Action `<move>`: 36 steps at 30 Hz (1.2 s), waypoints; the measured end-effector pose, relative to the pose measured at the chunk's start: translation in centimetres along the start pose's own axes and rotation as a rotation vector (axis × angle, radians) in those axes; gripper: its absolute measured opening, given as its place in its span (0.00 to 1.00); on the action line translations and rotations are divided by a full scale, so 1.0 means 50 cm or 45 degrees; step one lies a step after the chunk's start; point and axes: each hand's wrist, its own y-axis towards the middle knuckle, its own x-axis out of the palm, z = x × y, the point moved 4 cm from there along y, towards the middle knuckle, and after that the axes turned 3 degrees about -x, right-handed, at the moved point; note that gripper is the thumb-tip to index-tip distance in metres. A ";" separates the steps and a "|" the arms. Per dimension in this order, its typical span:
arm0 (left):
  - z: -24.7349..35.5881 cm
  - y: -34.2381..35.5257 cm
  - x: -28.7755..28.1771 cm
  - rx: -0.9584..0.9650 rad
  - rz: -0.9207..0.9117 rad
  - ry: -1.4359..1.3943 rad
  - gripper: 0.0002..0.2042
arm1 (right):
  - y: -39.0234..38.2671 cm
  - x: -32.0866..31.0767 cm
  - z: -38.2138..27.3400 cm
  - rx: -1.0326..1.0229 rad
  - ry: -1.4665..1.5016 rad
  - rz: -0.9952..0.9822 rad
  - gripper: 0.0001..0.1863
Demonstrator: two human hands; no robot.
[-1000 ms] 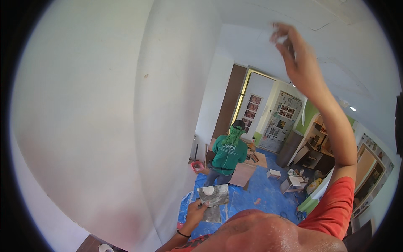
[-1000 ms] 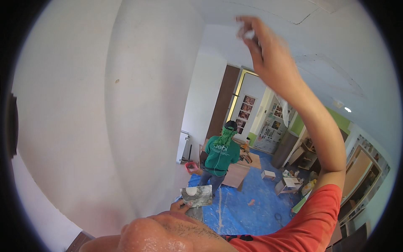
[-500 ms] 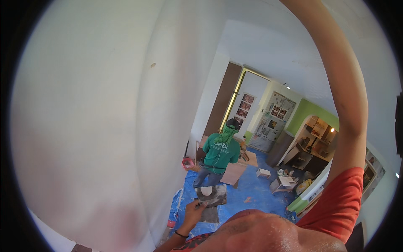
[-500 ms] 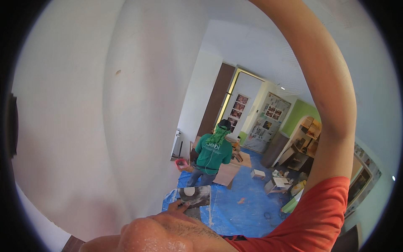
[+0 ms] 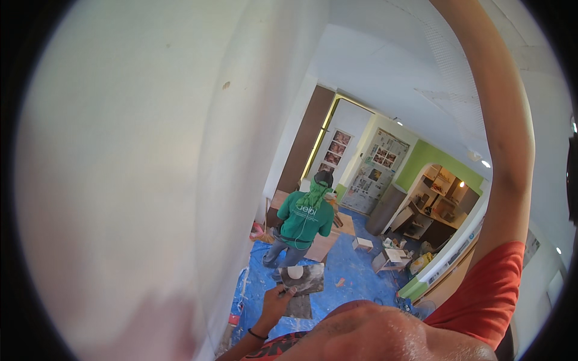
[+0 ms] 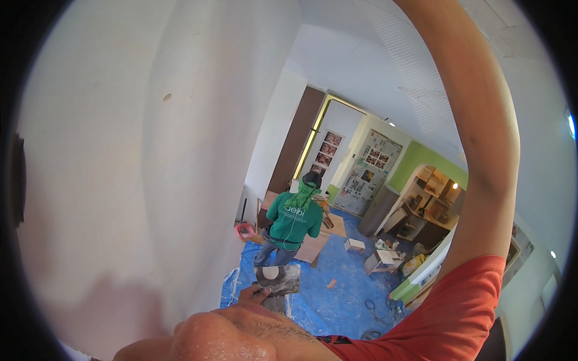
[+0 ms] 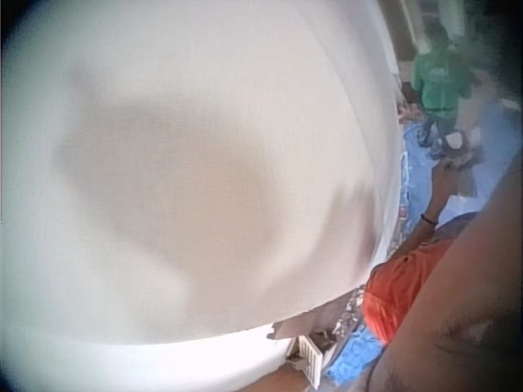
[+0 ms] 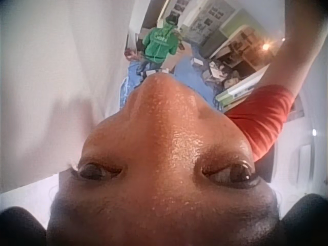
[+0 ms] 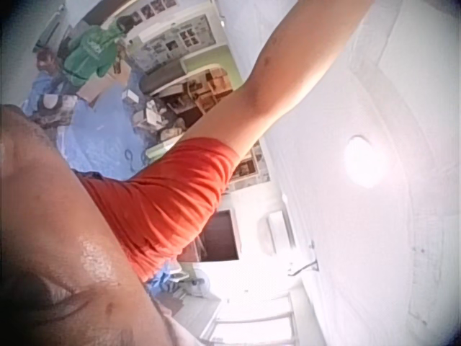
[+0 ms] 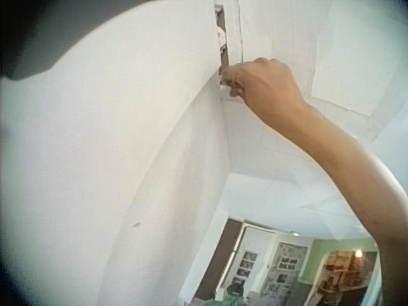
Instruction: The person applies plaster to a wall using a trowel and hawk, smoothing the surface in multiple passes. The person then cuts and applies mesh tape over a wall seam using a utility knife.
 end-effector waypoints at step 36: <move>0.024 -0.013 0.008 -0.005 -0.018 0.066 0.15 | -0.080 -0.001 -0.002 -0.283 -0.579 -0.065 0.10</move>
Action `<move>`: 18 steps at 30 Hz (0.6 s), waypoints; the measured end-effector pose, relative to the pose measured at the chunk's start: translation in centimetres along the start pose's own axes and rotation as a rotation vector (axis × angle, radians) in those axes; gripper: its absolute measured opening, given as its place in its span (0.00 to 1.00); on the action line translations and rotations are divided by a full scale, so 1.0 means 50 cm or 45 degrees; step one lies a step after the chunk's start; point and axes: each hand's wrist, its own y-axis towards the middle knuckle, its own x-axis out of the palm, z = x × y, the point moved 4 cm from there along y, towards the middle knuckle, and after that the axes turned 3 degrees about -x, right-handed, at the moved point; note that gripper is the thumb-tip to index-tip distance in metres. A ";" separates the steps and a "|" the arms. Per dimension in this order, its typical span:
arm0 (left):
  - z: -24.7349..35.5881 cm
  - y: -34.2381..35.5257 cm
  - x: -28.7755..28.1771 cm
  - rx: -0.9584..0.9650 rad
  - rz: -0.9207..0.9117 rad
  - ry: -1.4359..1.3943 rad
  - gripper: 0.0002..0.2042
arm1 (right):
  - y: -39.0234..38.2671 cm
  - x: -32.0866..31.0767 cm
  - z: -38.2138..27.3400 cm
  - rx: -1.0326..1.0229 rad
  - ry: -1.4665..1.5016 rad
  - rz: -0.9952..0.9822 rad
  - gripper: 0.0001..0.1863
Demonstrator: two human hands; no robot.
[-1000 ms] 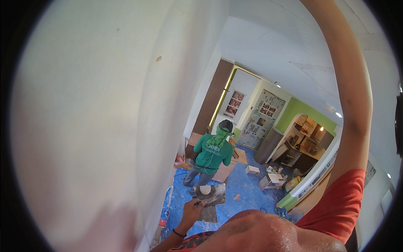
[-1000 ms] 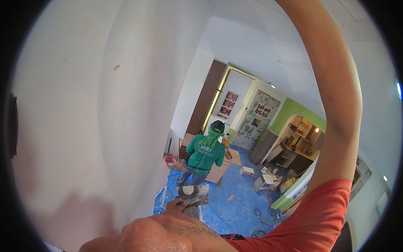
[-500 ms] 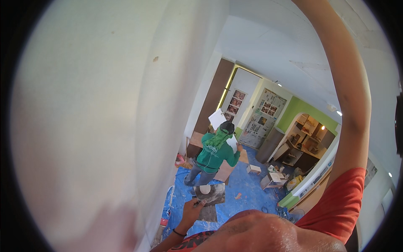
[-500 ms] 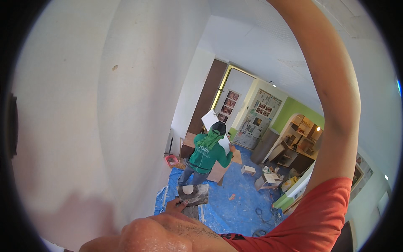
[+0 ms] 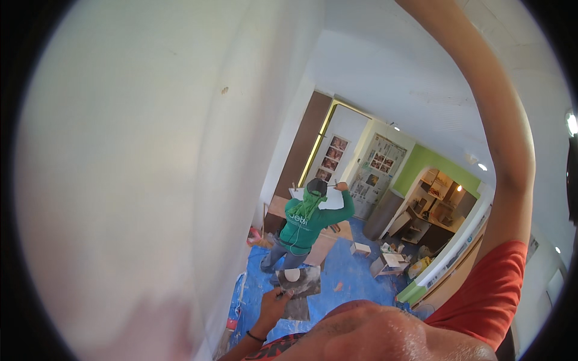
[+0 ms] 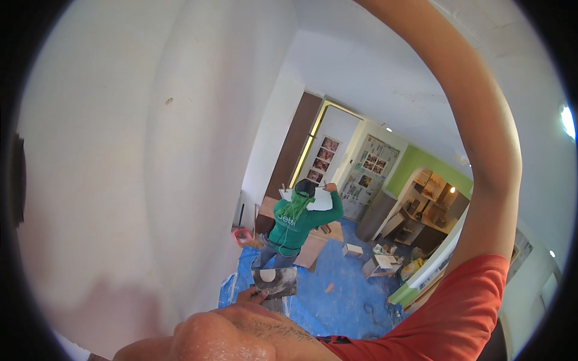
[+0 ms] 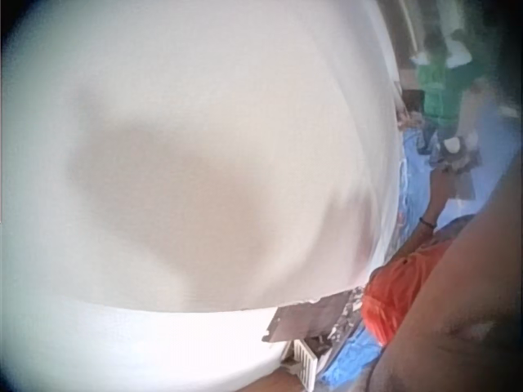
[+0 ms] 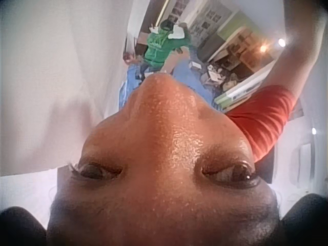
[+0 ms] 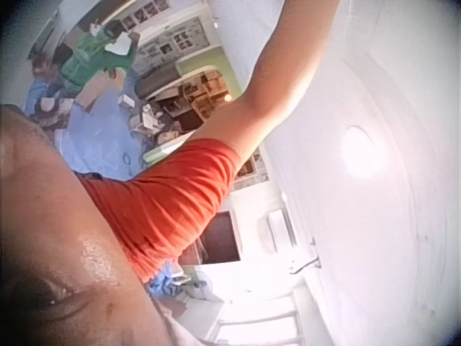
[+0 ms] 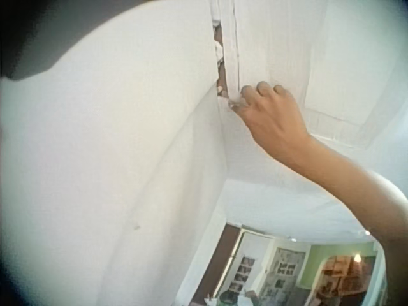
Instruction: The person applies plaster to a wall using a trowel and hawk, smoothing the surface in multiple passes. The person then cuts and applies mesh tape over a wall seam using a utility knife.
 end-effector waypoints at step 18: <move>-0.087 0.019 0.024 -0.003 -0.036 -0.063 0.18 | -0.005 0.003 -0.038 -0.178 -0.131 0.095 0.17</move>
